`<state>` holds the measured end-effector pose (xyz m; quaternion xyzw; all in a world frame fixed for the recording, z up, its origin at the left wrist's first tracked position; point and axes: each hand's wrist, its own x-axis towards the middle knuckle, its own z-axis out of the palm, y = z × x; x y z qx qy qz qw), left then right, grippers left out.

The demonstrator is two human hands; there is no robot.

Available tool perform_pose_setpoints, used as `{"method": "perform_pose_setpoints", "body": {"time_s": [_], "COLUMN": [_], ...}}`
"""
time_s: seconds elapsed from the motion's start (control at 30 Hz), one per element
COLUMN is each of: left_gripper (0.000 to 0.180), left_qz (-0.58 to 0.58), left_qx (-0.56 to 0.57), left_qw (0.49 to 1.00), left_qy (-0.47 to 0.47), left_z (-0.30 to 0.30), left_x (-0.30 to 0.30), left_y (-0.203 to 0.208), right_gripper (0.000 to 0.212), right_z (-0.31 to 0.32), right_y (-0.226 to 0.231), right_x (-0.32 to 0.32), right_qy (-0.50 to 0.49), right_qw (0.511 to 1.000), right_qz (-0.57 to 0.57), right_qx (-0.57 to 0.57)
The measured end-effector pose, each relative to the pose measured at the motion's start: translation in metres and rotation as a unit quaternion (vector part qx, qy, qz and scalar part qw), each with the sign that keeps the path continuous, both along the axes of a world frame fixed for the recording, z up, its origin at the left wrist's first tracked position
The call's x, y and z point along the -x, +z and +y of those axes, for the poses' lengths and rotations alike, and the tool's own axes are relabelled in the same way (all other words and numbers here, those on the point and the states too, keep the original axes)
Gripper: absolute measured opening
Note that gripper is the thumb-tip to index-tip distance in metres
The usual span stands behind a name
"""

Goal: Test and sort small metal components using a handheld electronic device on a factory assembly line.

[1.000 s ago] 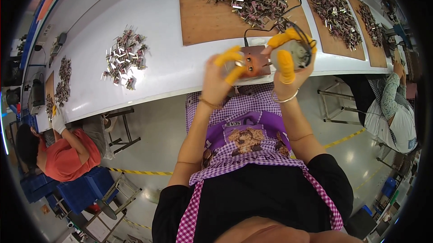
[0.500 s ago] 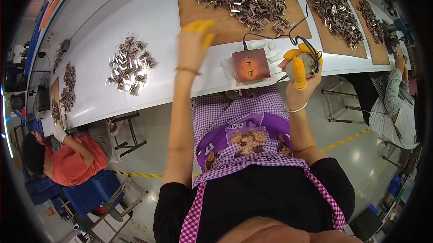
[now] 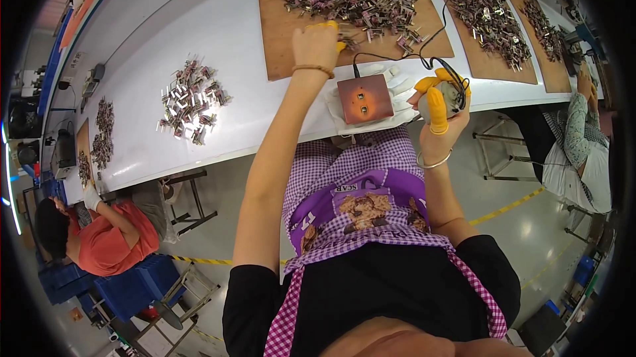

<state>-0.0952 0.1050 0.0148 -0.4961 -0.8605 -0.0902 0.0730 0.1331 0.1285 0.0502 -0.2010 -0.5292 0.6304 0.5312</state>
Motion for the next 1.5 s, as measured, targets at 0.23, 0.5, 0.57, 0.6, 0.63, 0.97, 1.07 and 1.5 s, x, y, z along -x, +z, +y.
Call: {"method": "perform_pose_setpoints", "body": {"time_s": [0.23,0.5,0.57,0.6,0.63,0.97,1.07,1.5], "left_gripper": [0.026,0.025,0.025,0.024,0.024,0.028,0.027,0.028], "left_qz": [-0.203,-0.359,-0.385,-0.395,-0.396,0.041,0.063,-0.383], "left_qx": [-0.050,-0.218,-0.275,-0.303,-0.303,-0.189,-0.087,-0.319], "left_qw": [0.972,0.894,0.878,0.867,0.866,0.981,0.994,0.863], "left_qy": [0.103,0.158,0.076,0.034,0.037,0.029,0.013,-0.082], "left_z": [-0.047,-0.081,-0.091,-0.096,-0.098,-0.090,-0.091,-0.096], "left_x": [0.031,0.045,0.050,0.054,0.054,0.028,0.027,-0.087], "left_y": [0.005,-0.008,-0.024,-0.032,-0.029,-0.004,-0.005,0.006], "right_gripper": [0.035,0.034,0.033,0.033,0.033,0.035,0.035,0.036], "right_z": [-0.004,-0.007,-0.008,-0.009,-0.009,-0.012,-0.014,-0.008], "right_y": [0.003,0.008,0.008,0.008,0.008,0.014,0.016,0.018], "right_x": [0.006,0.009,0.012,0.013,0.013,0.019,0.020,0.031], "right_qy": [-0.012,-0.013,-0.012,-0.012,-0.010,-0.006,-0.003,-0.002], "right_qw": [1.000,0.999,0.999,1.000,1.000,0.999,0.999,0.999], "right_qz": [0.000,-0.005,-0.002,0.000,-0.002,-0.017,-0.012,0.008], "right_qx": [-0.018,-0.031,-0.030,-0.029,-0.029,-0.037,-0.049,-0.046]}}
